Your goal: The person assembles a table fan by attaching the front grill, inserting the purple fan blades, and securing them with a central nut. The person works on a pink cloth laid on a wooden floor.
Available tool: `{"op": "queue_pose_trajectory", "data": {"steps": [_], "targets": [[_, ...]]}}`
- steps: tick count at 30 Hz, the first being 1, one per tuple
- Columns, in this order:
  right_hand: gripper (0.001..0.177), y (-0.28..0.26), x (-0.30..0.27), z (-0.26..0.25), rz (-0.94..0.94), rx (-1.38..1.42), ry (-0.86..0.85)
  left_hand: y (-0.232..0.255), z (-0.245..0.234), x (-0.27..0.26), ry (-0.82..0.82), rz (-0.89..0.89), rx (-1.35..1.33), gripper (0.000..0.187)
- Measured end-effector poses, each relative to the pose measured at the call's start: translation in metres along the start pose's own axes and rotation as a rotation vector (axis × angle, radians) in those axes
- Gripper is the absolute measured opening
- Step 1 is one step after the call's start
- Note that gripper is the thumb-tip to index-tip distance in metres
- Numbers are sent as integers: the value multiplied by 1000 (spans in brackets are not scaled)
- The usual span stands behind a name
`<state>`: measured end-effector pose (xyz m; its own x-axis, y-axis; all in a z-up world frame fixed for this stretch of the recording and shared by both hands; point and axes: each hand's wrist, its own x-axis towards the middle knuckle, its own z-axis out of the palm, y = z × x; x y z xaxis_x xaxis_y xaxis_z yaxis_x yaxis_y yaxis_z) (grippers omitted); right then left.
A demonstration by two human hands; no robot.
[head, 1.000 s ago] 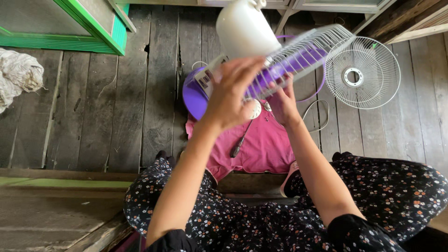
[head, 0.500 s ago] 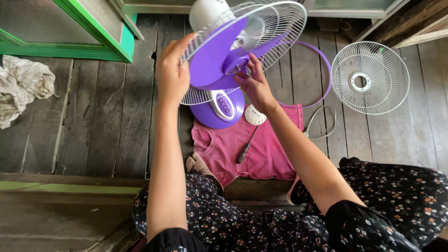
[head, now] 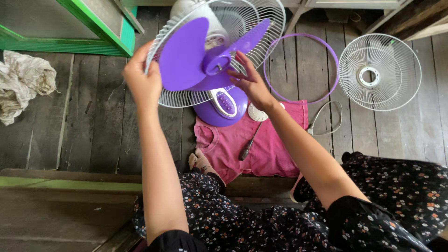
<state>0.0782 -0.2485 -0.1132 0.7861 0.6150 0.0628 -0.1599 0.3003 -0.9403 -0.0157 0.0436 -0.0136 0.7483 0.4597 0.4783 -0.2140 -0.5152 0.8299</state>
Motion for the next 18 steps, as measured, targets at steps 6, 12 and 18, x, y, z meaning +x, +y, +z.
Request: {"op": "queue_pose_trajectory", "data": {"steps": [6, 12, 18], "targets": [[53, 18, -54, -93, 113, -47, 265, 35, -10, -9, 69, 101, -62, 52], [33, 81, -116, -202, 296, -252, 613, 82, 13, -39, 284, 388, 243, 47], [40, 168, -158, -264, 553, -595, 631, 95, 98, -99, -212, 182, 115, 34]]}}
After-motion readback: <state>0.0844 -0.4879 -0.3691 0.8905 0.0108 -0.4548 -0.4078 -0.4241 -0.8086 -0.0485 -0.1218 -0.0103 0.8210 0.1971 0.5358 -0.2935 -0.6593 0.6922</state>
